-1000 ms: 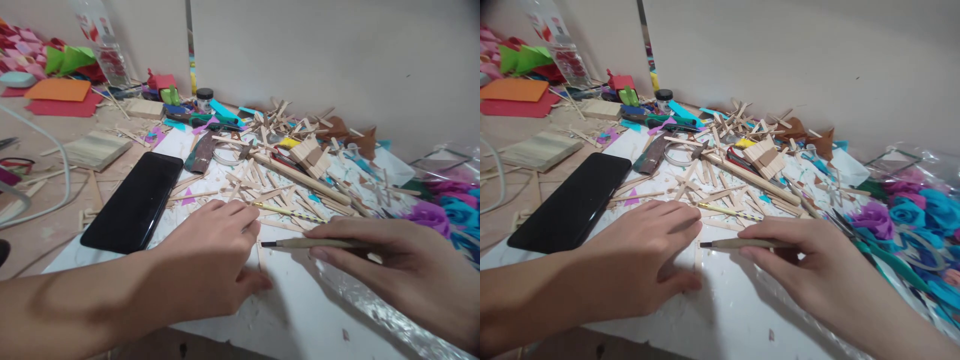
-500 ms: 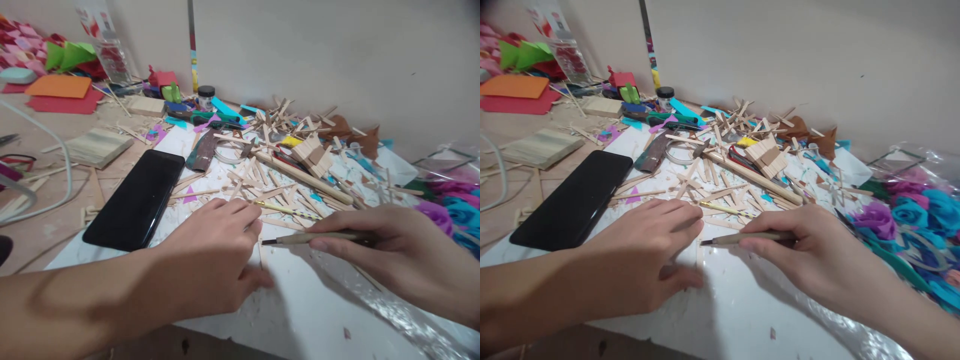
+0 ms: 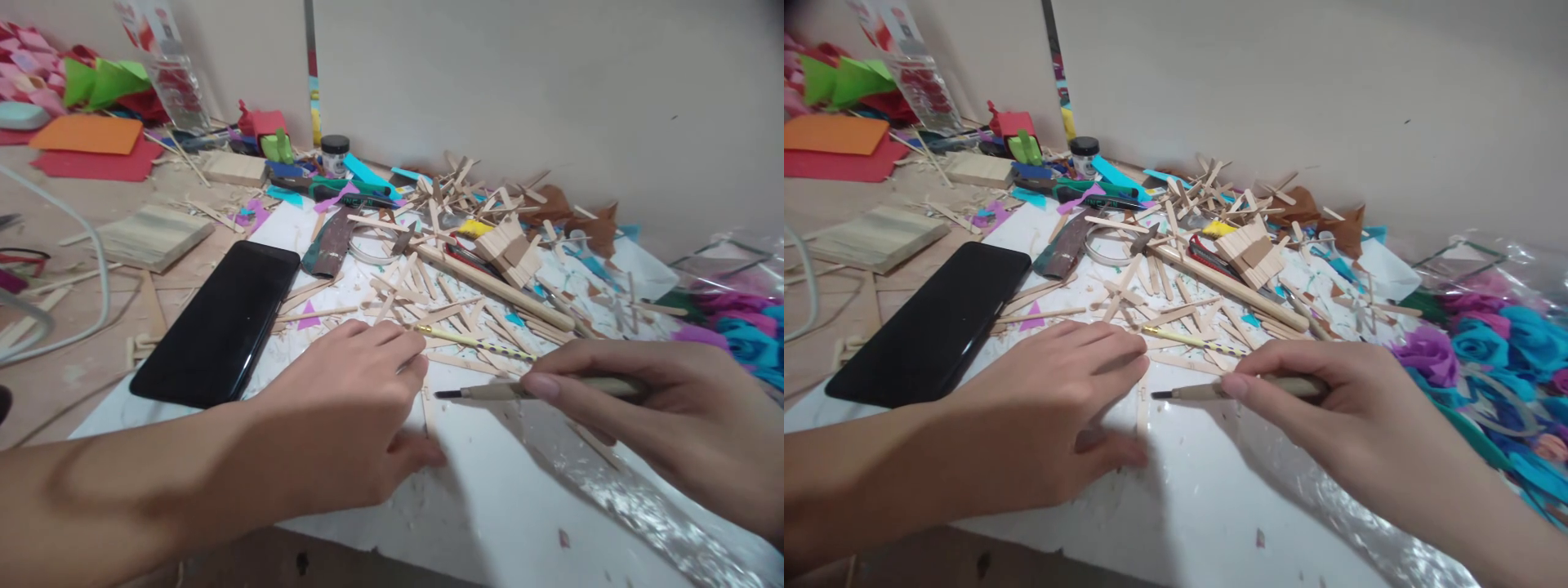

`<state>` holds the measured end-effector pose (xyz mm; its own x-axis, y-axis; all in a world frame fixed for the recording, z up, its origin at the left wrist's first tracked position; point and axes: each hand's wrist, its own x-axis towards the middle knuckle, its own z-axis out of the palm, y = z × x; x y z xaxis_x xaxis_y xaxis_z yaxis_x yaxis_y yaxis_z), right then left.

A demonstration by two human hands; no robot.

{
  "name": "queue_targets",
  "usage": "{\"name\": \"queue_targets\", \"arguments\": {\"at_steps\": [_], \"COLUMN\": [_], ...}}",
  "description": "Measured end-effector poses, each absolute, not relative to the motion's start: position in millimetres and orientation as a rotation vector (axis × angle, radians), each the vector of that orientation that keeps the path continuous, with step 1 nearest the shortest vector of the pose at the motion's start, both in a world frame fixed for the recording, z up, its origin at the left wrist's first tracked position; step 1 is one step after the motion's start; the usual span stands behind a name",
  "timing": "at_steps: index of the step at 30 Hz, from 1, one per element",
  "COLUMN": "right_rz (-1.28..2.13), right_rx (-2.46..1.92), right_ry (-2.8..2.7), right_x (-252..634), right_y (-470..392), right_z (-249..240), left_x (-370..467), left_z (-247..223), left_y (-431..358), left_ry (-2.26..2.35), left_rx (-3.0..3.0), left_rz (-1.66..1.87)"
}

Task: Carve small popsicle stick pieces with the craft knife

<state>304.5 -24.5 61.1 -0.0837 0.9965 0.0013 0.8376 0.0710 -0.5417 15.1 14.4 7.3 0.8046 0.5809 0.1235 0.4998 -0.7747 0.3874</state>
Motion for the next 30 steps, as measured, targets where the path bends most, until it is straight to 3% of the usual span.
{"name": "queue_targets", "arguments": {"at_steps": [5,30], "right_rz": [0.670,0.391], "right_rx": [-1.876,-1.665], "right_ry": [-1.942,-2.190], "right_x": [295.0,296.4], "right_y": [-19.9,-27.7], "right_z": [68.1,66.4], "left_x": [14.8,13.9], "left_z": [7.3,3.5], "left_y": [14.4,13.4], "left_ry": [0.808,0.778], "left_rx": [2.660,2.681], "left_rz": [0.366,0.381]}}
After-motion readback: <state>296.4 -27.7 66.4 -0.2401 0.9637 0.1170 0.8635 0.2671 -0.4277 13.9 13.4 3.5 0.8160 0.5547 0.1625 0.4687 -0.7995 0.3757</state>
